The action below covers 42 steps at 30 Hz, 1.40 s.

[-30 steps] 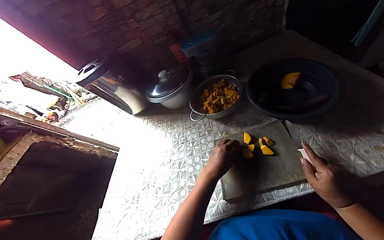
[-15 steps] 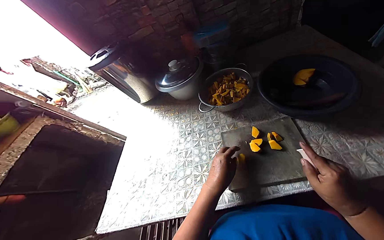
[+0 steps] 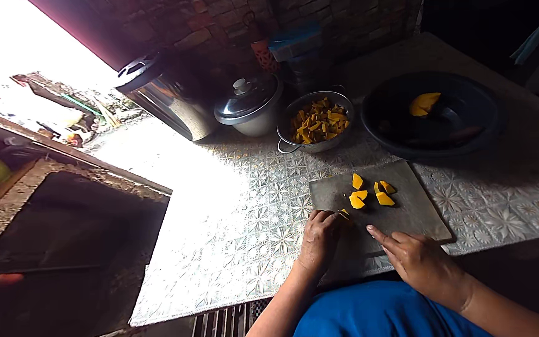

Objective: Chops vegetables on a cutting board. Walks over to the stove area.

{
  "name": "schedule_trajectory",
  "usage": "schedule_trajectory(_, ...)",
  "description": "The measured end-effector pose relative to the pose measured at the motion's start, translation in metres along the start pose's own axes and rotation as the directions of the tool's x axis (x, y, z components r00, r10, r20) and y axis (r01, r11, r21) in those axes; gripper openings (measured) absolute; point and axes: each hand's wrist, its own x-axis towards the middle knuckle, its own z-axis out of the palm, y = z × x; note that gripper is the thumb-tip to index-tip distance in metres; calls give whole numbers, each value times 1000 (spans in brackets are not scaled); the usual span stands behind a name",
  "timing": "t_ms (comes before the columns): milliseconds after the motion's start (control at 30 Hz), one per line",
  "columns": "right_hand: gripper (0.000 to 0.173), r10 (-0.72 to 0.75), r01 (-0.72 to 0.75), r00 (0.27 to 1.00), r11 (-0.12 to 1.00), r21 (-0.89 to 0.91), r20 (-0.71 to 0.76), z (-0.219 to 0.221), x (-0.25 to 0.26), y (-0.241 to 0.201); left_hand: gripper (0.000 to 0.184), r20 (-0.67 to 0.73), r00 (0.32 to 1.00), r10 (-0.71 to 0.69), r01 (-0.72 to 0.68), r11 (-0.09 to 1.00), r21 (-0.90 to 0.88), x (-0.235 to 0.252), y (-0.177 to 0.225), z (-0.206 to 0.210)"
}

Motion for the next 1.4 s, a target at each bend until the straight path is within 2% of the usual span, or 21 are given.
schedule_trajectory(200,47,-30,40,997,990,-138,71,-5,7,-9,12,-37,999,19,-19,1000,4,-3,0,2)
schedule_trajectory(400,49,-47,65,996,961,-270,74,-8,11,-24,13,-49,997,55,-52,998,47,-4,-1,5)
schedule_trajectory(567,48,-58,90,991,953,-288,118,-6,17,-29,13,-62,996,68,-65,996,53,-5,-2,6)
schedule_trajectory(767,54,-21,62,980,977,-205,199,8,22,-21,13,-73,995,63,-61,998,29,-5,-2,9)
schedule_trajectory(1000,52,-39,55,990,992,-110,138,15,10,-6,14,-104,993,48,-42,997,60,-7,-10,8)
schedule_trajectory(1100,47,-39,40,999,998,-49,31,10,-1,1,15,-78,996,53,-48,997,66,-7,-10,5)
schedule_trajectory(1233,43,36,-39,995,999,-26,-92,-3,2,8,21,-55,995,84,-79,993,87,8,1,3)
schedule_trajectory(1400,45,125,-132,988,988,-85,-88,-9,3,13,27,58,995,76,-79,996,37,36,8,14)
